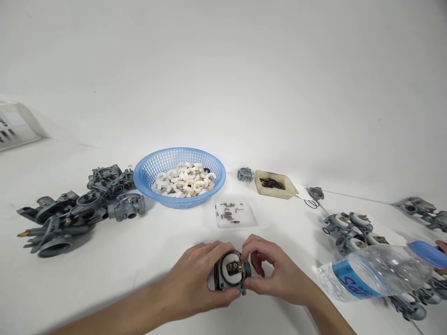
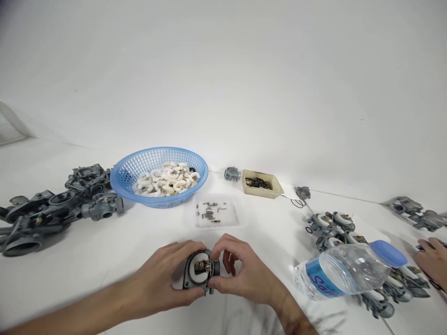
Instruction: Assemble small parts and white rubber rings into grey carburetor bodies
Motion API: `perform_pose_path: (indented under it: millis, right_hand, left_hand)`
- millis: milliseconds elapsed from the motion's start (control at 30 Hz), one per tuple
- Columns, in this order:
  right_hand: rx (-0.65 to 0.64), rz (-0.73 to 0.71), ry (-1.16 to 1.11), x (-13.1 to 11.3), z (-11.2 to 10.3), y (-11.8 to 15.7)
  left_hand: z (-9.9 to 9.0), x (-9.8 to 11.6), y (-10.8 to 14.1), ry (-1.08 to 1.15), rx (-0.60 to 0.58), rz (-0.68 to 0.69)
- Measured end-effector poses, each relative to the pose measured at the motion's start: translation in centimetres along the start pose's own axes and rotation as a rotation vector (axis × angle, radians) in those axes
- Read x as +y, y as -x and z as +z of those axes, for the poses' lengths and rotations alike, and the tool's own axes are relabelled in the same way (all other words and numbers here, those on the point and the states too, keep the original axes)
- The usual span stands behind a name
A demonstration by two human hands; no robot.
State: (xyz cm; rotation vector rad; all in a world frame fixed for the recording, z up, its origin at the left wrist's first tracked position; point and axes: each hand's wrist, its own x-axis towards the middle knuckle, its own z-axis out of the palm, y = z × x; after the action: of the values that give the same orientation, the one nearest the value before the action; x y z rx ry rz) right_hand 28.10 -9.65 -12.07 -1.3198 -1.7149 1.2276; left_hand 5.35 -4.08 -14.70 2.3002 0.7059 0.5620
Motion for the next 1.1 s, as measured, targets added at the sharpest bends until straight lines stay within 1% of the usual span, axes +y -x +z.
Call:
perform_pose_path:
  millis: [167,233,333,533,633,733,800,833,967,1033,1100]
  right_hand:
    - [0.069,-0.025,0.062,-0.1,0.4,0.3]
    - [0.098,-0.068,0.071,-0.4,0.7,0.7]
    - [0.093,-0.129,0.086,-0.7,1.0,1.1]
    - [0.181,-0.149,0.200,-0.4,1.0,1.2]
    - [0.158,-0.140,0.215,-0.5,0.9,1.4]
    - [0.103,-0.130,0.213,-0.9,0.9,1.7]
    - [0.101,-0.143,0.209,-1.0,0.9,1.6]
    - [0.111,-0.155,0.214,-1.0,0.9,1.6]
    - [0.229,-0.254,0.237,-0.5,1.3,1.1]
    - [0.249,-0.268,0.236,-0.4,1.4,1.1]
    - [0.242,-0.257,0.224,-0.5,1.4,1.1]
  left_hand:
    - [-0.7,0.4,-0.2,0.096,-0.028,-0.016]
    - [-0.8,0.4,-0.3,0.114,-0.027,-0.016]
    - [-0.8,0.4,-0.4,0.126,-0.026,-0.016]
    - [-1.0,0.3,-0.4,0.152,-0.039,0.003]
    - [-1.0,0.2,-0.5,0.169,-0.032,0.006]
    - [-0.9,0.2,-0.5,0.182,-0.034,-0.006]
    - [-0.9,0.3,-0.6,0.182,-0.040,-0.017]
    - [-0.9,0.3,-0.6,0.179,-0.044,-0.019]
    - [-1.1,0.2,-0.5,0.177,-0.067,-0.005]
    - [-1.2,0.1,-0.5,0.181,-0.073,-0.002]
    - [-1.2,0.1,-0.5,0.183,-0.080,-0.003]
